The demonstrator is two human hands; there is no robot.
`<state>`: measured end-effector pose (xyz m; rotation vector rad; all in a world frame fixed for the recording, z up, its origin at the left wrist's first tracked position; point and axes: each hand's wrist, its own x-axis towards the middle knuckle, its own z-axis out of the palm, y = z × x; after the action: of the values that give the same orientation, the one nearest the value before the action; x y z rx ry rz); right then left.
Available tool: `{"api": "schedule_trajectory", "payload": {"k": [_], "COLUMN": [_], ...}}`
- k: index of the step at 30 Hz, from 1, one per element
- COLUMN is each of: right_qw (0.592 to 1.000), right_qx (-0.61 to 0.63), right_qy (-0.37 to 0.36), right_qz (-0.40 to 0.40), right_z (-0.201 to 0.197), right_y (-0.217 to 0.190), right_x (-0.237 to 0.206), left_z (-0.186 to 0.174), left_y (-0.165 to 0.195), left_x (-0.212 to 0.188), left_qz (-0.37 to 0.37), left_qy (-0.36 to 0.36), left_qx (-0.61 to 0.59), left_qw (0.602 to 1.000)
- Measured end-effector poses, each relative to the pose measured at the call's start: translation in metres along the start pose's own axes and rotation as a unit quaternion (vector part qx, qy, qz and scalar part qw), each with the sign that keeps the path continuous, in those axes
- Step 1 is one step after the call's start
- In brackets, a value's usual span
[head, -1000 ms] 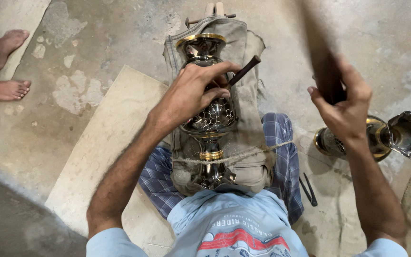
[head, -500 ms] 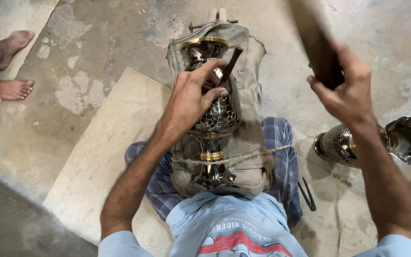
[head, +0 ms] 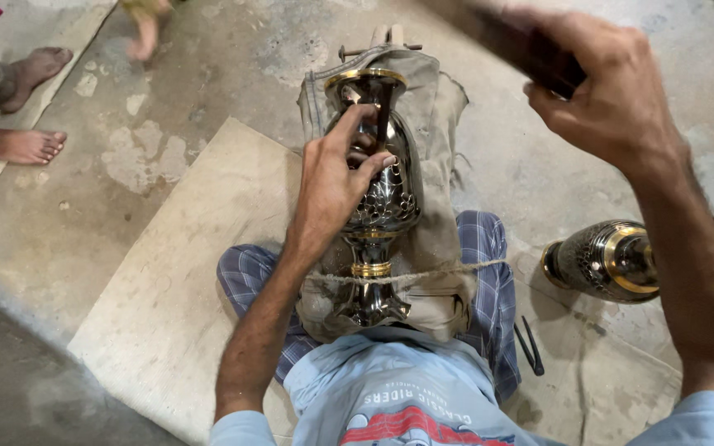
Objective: The person uses a metal chisel and a wooden mallet to engrave floral patterns onto a silver-colored metal vessel. They hold the chisel against the surface and strike it repeatedly with the mallet to create the design.
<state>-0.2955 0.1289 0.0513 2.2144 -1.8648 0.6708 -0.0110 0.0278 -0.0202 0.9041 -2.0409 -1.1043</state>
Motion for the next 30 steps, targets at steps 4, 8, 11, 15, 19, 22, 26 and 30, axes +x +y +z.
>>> {"api": "schedule_trajectory", "payload": {"k": [4, 8, 11, 15, 19, 22, 26, 30], "right_qw": [0.974, 0.995, 0.991, 0.997, 0.981, 0.988, 0.984, 0.991], "right_qx": [-0.197, -0.097, -0.118, -0.067, -0.185, -0.149, -0.16, -0.112], "right_qy": [-0.109, -0.013, -0.037, -0.034, -0.059, 0.003, -0.08, -0.067], "right_qz": [0.001, -0.023, -0.049, 0.034, -0.023, -0.052, -0.021, -0.009], "right_z": [-0.007, -0.014, -0.019, -0.019, -0.019, -0.021, -0.026, -0.031], "right_y": [-0.008, -0.021, -0.029, -0.035, -0.037, -0.04, -0.046, -0.049], "right_x": [0.012, 0.021, 0.025, 0.028, 0.03, 0.033, 0.038, 0.037], "left_z": [0.0, 0.001, 0.005, 0.007, 0.007, 0.007, 0.008, 0.008], "left_y": [-0.001, -0.005, -0.009, -0.013, -0.012, -0.011, -0.013, -0.014], "left_x": [-0.006, -0.01, -0.01, -0.009, -0.011, -0.012, -0.01, -0.012], "left_qz": [-0.01, -0.004, -0.005, 0.004, -0.025, 0.002, -0.006, 0.016], "left_qy": [0.013, 0.022, 0.035, 0.04, 0.04, 0.049, 0.048, 0.051], "left_qx": [-0.006, -0.021, -0.019, -0.007, -0.006, -0.009, 0.005, 0.006], "left_qw": [1.0, 1.0, 0.999, 0.999, 0.999, 0.999, 0.999, 0.999]}}
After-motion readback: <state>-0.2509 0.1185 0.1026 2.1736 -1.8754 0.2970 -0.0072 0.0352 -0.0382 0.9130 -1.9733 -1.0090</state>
